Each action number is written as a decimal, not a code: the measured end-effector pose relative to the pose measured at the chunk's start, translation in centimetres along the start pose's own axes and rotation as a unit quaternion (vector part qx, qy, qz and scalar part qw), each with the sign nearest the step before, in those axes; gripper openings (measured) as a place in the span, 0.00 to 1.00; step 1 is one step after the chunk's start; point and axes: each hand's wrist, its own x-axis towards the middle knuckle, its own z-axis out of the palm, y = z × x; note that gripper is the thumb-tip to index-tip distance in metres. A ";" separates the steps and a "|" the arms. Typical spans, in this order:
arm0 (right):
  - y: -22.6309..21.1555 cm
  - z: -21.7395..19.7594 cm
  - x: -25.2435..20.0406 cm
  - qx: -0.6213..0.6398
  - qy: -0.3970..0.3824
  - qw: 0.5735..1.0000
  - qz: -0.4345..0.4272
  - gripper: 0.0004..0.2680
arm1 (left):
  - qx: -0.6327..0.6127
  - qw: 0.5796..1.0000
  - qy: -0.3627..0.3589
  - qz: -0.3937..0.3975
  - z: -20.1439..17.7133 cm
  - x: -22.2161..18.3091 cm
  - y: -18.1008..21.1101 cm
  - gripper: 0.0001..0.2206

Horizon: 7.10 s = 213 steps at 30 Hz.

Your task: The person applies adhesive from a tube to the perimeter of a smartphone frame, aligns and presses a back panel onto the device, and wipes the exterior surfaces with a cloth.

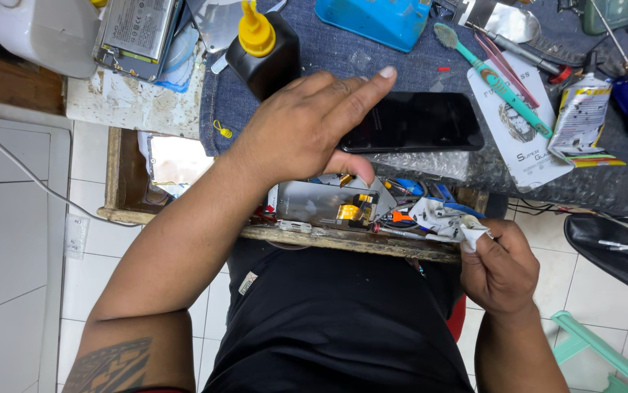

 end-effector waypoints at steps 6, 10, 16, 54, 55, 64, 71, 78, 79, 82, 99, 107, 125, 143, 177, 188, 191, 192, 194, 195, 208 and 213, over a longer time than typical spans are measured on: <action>0.4 0.0 -0.8 0.019 0.018 1.000 -0.005 0.05 | -0.004 1.000 0.017 -0.011 0.8 0.0 -0.3 0.45; 0.2 -0.2 -0.6 0.004 0.010 1.000 -0.014 0.05 | 0.000 1.000 0.010 -0.028 1.0 0.2 -0.4 0.45; -0.4 -1.7 2.0 -0.140 -0.067 0.988 -0.021 0.10 | 0.055 0.998 -0.012 0.016 0.2 -0.2 0.4 0.37; -2.3 -1.2 11.3 -0.348 -0.212 0.892 -0.193 0.15 | -0.013 0.987 -0.161 -0.004 1.5 0.6 0.8 0.31; -2.6 -0.7 11.5 -0.343 -0.216 0.892 -0.199 0.16 | -0.014 0.987 -0.162 -0.009 1.4 0.6 0.9 0.32; -4.6 0.6 11.8 -0.357 -0.222 0.890 -0.178 0.15 | -0.040 0.987 -0.157 -0.019 1.6 0.8 0.8 0.32; -5.6 2.6 12.1 -0.317 -0.221 0.894 -0.229 0.14 | -0.019 0.984 -0.173 -0.036 1.8 1.0 1.2 0.34; -4.2 -0.1 11.4 -0.360 -0.222 0.891 -0.164 0.15 | -0.030 0.986 -0.161 -0.040 2.1 0.9 1.1 0.31; -4.2 -0.3 11.5 -0.366 -0.217 0.890 -0.162 0.16 | -0.027 0.986 -0.161 -0.041 2.1 0.9 1.1 0.31; -4.8 1.2 12.0 -0.342 -0.232 0.891 -0.189 0.15 | -0.025 0.984 -0.172 -0.040 1.8 1.0 1.2 0.32; -6.9 4.2 12.1 -0.311 -0.208 0.900 -0.223 0.14 | -0.036 0.978 -0.197 -0.064 1.2 1.4 1.6 0.38; -5.6 2.3 11.9 -0.353 -0.194 0.897 -0.181 0.13 | -0.112 0.984 -0.135 0.021 1.3 0.9 -0.7 0.39; -6.9 3.8 12.0 -0.347 -0.211 0.889 -0.212 0.15 | -0.119 0.985 -0.118 0.034 2.6 0.2 -1.9 0.26; -11.1 4.9 10.0 -0.401 -0.192 0.878 -0.178 0.16 | -0.123 0.985 -0.120 0.035 0.2 -0.1 -1.6 0.30; -13.7 7.4 10.2 -0.476 -0.211 0.845 -0.121 0.17 | -0.126 0.982 -0.142 0.003 -0.3 -0.4 -1.0 0.24; -13.2 7.3 10.6 -0.462 -0.206 0.849 -0.153 0.18 | -0.124 0.987 -0.103 0.019 0.3 -0.6 -1.2 0.24; -13.0 7.5 10.9 -0.467 -0.207 0.847 -0.149 0.17 | -0.130 0.986 -0.098 0.024 0.4 -0.8 -1.2 0.24; -13.1 7.2 10.9 -0.466 -0.215 0.846 -0.144 0.17 | -0.132 0.986 -0.100 0.025 0.3 -0.8 -1.4 0.23; -13.4 6.7 10.5 -0.463 -0.223 0.847 -0.139 0.18 | -0.133 0.985 -0.110 0.026 0.2 -0.6 -1.4 0.24; -13.7 6.4 10.0 -0.460 -0.223 0.848 -0.139 0.18 | -0.134 0.984 -0.114 0.023 0.2 -0.7 -1.4 0.25; -12.2 7.4 10.1 -0.443 -0.205 0.863 -0.133 0.17 | -0.142 0.986 -0.081 0.033 0.6 -0.9 -1.6 0.25; -11.7 5.2 8.1 -0.402 -0.199 0.881 -0.152 0.17 | -0.145 0.985 -0.077 0.044 0.5 -1.0 -1.7 0.26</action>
